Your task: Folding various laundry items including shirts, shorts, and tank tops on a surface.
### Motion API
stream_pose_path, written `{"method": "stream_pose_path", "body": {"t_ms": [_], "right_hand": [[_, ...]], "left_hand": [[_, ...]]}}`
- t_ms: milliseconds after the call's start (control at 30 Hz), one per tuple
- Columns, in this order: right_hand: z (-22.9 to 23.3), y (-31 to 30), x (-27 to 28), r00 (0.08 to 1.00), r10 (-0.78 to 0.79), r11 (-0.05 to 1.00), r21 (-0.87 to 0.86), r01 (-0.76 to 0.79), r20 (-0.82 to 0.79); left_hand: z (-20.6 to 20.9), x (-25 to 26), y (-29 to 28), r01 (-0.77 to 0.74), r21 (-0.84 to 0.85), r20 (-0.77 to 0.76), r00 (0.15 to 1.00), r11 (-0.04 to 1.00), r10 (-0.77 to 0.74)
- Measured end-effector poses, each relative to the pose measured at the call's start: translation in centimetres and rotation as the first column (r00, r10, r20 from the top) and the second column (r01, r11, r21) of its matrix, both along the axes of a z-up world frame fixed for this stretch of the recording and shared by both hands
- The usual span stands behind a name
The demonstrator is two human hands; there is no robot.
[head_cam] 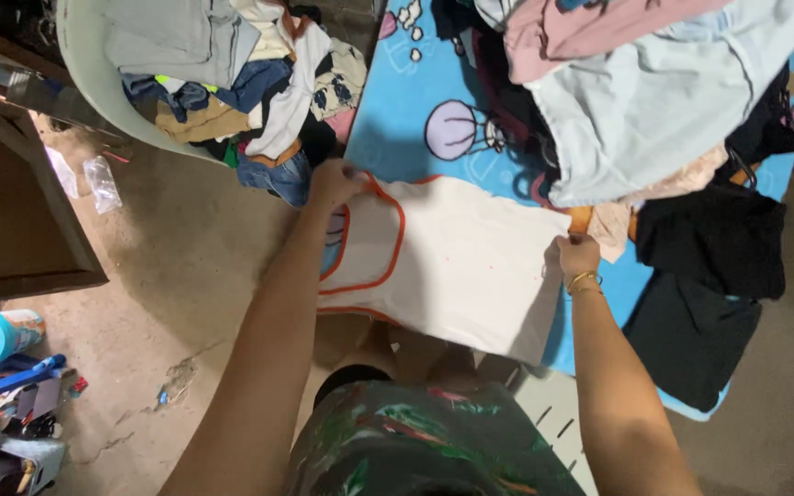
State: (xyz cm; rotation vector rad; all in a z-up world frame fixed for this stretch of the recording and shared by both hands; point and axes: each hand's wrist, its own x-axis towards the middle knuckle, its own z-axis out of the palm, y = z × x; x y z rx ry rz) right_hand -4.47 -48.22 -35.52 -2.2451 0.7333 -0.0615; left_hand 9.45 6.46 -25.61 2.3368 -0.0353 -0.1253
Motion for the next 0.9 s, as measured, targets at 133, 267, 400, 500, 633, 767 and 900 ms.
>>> {"method": "stream_pose_path", "body": {"t_ms": [133, 267, 400, 500, 633, 767, 900], "right_hand": [[0.6, -0.3, 0.4, 0.999, -0.021, 0.993, 0.115, 0.024, -0.025], [3.7, 0.3, 0.2, 0.994, -0.027, 0.902, 0.426, 0.072, -0.110], [4.0, -0.1, -0.1, 0.977, -0.123, 0.734, 0.645, 0.209, -0.177], [3.3, -0.8, -0.2, 0.968, -0.147, 0.641, 0.725, 0.251, -0.205], [6.6, 0.9, 0.7, 0.944, -0.235, 0.496, 0.806, 0.323, -0.233], [7.7, 2.0, 1.3, 0.912, -0.258, 0.385, 0.832, 0.399, -0.318], [5.5, 2.0, 1.1, 0.981, -0.181, 0.593, 0.787, 0.169, -0.075]], "left_hand": [[2.4, 0.8, -0.4, 0.186, 0.129, -0.213, 0.964, 0.974, -0.156], [-0.5, 0.2, 1.5, 0.019, 0.199, -0.043, 0.999, 0.980, -0.010], [-6.1, -0.2, 4.5, -0.100, 0.281, 0.227, 0.973, 0.954, 0.035], [-1.9, -0.6, 4.8, -0.094, 0.072, -0.074, 0.992, 0.993, 0.099], [-3.7, -0.9, 6.0, -0.094, -0.449, -0.289, 0.956, 0.889, -0.045], [-0.1, -0.6, 4.2, -0.395, -0.276, -0.553, 0.811, 0.876, 0.191], [-2.3, -0.2, 4.1, -0.385, -0.292, -0.494, 0.845, 0.875, 0.207]]}}
